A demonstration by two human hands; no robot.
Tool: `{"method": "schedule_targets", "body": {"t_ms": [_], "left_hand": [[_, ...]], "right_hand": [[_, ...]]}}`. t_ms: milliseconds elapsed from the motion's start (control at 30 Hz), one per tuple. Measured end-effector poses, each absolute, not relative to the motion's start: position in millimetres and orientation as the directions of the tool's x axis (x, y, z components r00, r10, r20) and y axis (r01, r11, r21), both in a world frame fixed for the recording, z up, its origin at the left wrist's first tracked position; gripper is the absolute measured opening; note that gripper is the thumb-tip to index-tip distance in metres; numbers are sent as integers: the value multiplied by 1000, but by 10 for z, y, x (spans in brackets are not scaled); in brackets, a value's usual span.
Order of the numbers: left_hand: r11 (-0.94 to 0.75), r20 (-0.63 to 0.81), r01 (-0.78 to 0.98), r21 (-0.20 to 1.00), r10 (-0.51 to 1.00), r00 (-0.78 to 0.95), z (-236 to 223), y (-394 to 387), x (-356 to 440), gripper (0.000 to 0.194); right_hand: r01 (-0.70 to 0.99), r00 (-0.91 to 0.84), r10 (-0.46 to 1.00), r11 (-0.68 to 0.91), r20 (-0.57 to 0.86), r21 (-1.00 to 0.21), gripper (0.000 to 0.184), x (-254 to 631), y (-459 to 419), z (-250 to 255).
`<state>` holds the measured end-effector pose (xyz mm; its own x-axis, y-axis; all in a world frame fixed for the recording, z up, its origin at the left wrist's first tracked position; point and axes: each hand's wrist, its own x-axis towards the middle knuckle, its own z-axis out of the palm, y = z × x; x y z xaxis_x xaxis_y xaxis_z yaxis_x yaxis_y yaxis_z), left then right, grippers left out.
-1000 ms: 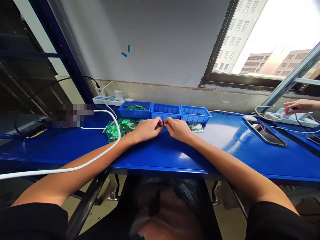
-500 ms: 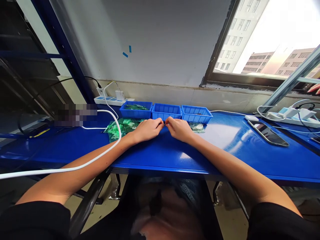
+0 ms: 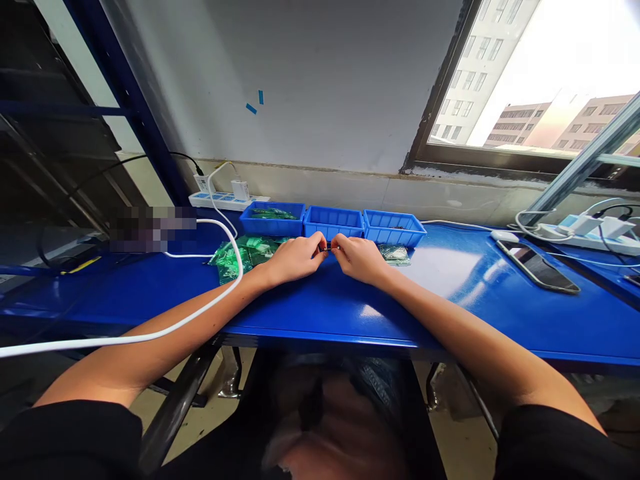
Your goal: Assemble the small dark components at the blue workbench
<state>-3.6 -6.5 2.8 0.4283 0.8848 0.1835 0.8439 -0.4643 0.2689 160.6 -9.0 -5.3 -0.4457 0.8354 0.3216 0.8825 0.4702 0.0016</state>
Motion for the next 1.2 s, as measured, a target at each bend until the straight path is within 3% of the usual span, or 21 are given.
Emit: {"method": "schedule_targets", "body": {"t_ms": [233,833,1200], "left_hand": [[-422,152,866,268,906,395,60,-101,-18,27],[-469,182,835,288,883,433,25,-74,-30,30],[-473,176,841,264,880,440,20,-55,-39,21]], "right_hand": [[870,-452,826,491,337,-37,23,1604,-89,-55],[887,-441,843,461,308,11,24,1608,-92,-51],[894,-436,858,447,272,23,28,1594,-95,-28]]}}
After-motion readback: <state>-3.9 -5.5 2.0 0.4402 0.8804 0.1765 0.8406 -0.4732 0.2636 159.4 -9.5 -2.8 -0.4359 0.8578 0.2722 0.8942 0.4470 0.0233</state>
